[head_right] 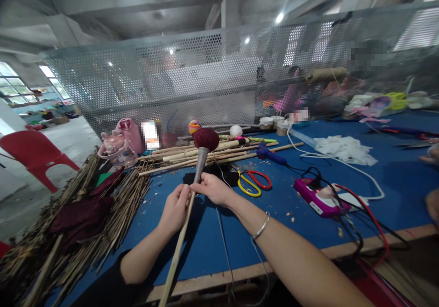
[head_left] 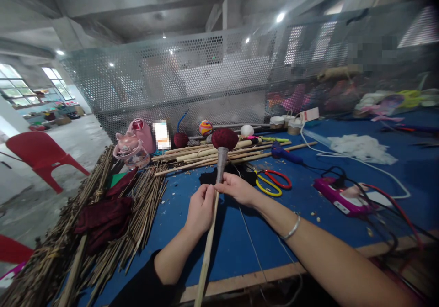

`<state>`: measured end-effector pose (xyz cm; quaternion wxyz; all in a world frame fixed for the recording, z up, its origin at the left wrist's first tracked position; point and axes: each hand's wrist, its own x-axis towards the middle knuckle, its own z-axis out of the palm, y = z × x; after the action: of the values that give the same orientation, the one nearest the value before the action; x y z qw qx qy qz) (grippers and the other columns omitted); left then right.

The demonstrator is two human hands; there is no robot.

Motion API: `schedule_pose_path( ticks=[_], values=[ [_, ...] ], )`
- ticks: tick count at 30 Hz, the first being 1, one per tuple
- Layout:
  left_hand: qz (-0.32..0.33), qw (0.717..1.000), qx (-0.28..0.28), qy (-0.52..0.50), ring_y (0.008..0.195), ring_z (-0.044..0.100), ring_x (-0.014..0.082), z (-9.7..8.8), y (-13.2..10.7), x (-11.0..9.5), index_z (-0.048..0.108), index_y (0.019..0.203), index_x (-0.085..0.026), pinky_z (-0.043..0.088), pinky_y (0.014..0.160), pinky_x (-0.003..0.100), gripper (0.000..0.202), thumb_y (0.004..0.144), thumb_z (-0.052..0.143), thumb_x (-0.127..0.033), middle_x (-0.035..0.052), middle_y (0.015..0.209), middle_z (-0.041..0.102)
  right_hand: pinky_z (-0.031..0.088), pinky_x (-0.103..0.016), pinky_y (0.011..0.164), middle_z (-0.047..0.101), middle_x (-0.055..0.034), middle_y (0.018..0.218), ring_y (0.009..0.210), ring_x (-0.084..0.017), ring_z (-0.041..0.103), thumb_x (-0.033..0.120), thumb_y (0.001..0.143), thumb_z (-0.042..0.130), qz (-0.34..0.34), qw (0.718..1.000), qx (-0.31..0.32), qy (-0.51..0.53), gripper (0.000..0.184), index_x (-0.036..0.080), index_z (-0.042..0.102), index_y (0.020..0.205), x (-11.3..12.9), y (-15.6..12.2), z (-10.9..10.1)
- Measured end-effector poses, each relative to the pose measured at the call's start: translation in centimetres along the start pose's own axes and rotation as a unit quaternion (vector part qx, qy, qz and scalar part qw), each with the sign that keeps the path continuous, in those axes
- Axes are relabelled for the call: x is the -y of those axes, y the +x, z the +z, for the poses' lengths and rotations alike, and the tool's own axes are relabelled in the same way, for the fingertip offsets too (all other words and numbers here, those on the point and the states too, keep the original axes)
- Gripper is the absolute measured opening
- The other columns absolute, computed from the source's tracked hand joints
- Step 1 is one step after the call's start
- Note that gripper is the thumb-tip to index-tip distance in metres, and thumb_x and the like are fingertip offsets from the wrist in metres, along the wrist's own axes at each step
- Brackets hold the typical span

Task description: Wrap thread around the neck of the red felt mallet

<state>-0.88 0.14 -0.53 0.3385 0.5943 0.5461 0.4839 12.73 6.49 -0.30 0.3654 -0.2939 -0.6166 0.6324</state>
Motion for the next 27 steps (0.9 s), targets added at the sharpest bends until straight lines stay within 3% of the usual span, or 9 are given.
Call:
schedule_pose_path(
  ticks=[11,19,22,27],
  values=[
    [0.008,0.999,-0.040,-0.023,0.060,0.048,0.0116,0.0,0.3,0.2,0.055,0.077,-0.016,0.037,0.057,0.021,0.033,0.083,0.041,-0.045,0.0000,0.065,0.054,0.040,-0.021,0.058,0.059,-0.0004,0.071,0.062,-0.010,0.054,0.041,0.062,0.072,0.016,1.000,0.002,0.003,0.039,0.013,0.053,0.082,-0.8,0.3,0.1],
    [0.021,0.999,-0.029,-0.038,0.058,0.047,0.0100,0.1,0.2,-0.1,0.054,0.083,-0.016,0.037,0.056,0.020,0.025,0.080,0.048,-0.040,-0.0008,0.067,0.053,0.042,-0.024,0.058,0.060,-0.0032,0.072,0.064,-0.013,0.056,0.043,0.064,0.070,0.021,0.999,0.024,0.001,0.040,0.011,0.056,0.084,-1.5,0.4,0.4],
    [0.022,0.998,-0.036,-0.037,0.059,0.047,0.0094,0.1,0.5,0.1,0.053,0.085,-0.016,0.037,0.056,0.020,0.023,0.075,0.054,-0.037,-0.0010,0.068,0.053,0.043,-0.025,0.061,0.061,-0.0037,0.073,0.069,-0.014,0.056,0.039,0.066,0.069,0.006,0.999,0.032,-0.001,0.035,0.011,0.058,0.085,-1.8,0.5,0.9],
    [-0.033,0.998,-0.035,-0.041,0.050,0.042,0.0074,-0.5,1.3,0.9,0.051,0.076,-0.016,0.034,0.049,0.019,0.026,0.067,0.062,-0.039,-0.0054,0.057,0.046,0.041,-0.023,0.061,0.060,-0.0015,0.070,0.066,-0.013,0.053,0.025,0.067,0.066,-0.008,0.998,0.021,-0.063,0.019,0.011,0.059,0.077,-2.4,0.7,2.2]
  ],
)
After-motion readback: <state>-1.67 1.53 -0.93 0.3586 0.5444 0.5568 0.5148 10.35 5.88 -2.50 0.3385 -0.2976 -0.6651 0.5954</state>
